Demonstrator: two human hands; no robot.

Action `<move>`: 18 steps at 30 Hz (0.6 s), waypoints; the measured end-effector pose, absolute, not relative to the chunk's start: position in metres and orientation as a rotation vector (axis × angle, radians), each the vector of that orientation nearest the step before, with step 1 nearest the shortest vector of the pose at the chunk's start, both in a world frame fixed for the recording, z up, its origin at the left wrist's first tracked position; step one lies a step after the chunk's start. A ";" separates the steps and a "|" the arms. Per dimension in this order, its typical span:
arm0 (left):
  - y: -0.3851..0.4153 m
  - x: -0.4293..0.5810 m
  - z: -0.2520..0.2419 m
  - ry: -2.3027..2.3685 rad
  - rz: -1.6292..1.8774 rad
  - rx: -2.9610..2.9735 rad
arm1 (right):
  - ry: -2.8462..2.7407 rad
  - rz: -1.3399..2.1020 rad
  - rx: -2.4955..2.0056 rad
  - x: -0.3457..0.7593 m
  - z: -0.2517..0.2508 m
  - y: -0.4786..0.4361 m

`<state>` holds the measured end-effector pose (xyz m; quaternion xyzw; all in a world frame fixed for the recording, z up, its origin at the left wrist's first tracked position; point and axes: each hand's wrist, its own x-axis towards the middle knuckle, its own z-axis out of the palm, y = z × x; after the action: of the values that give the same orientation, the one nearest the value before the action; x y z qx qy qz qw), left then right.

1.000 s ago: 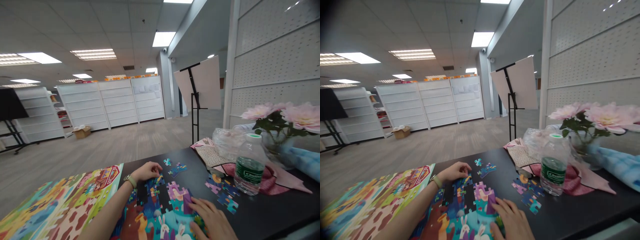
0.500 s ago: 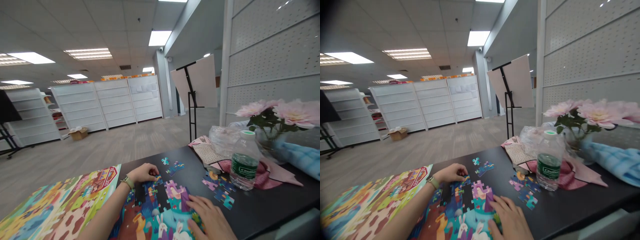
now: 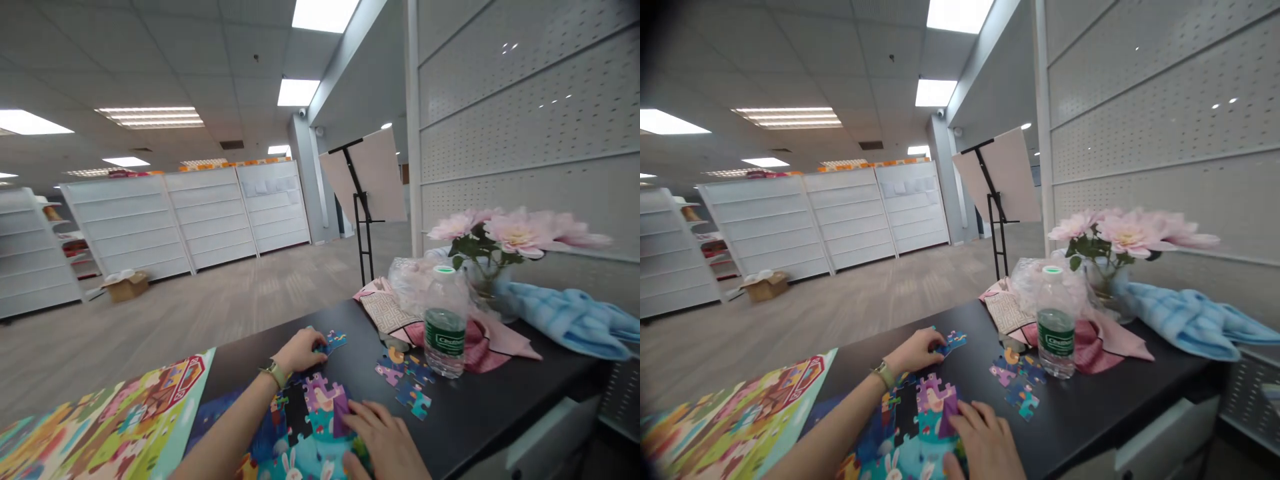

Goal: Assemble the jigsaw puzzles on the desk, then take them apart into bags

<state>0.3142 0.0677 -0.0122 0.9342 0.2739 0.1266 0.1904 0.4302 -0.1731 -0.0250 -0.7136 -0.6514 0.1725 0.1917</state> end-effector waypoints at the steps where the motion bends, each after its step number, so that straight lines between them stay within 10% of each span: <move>1: 0.065 0.329 -0.013 0.749 0.338 2.635 | -1.822 0.493 -1.996 0.431 -0.026 -0.173; 18: 0.106 0.425 -0.007 0.741 0.081 2.512 | -1.771 0.508 -1.902 0.434 -0.035 -0.176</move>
<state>0.4252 0.1063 -0.0071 0.9262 0.2734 0.0299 0.2578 0.4341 -0.1765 -0.0355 -0.6965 -0.6486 0.1859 0.2442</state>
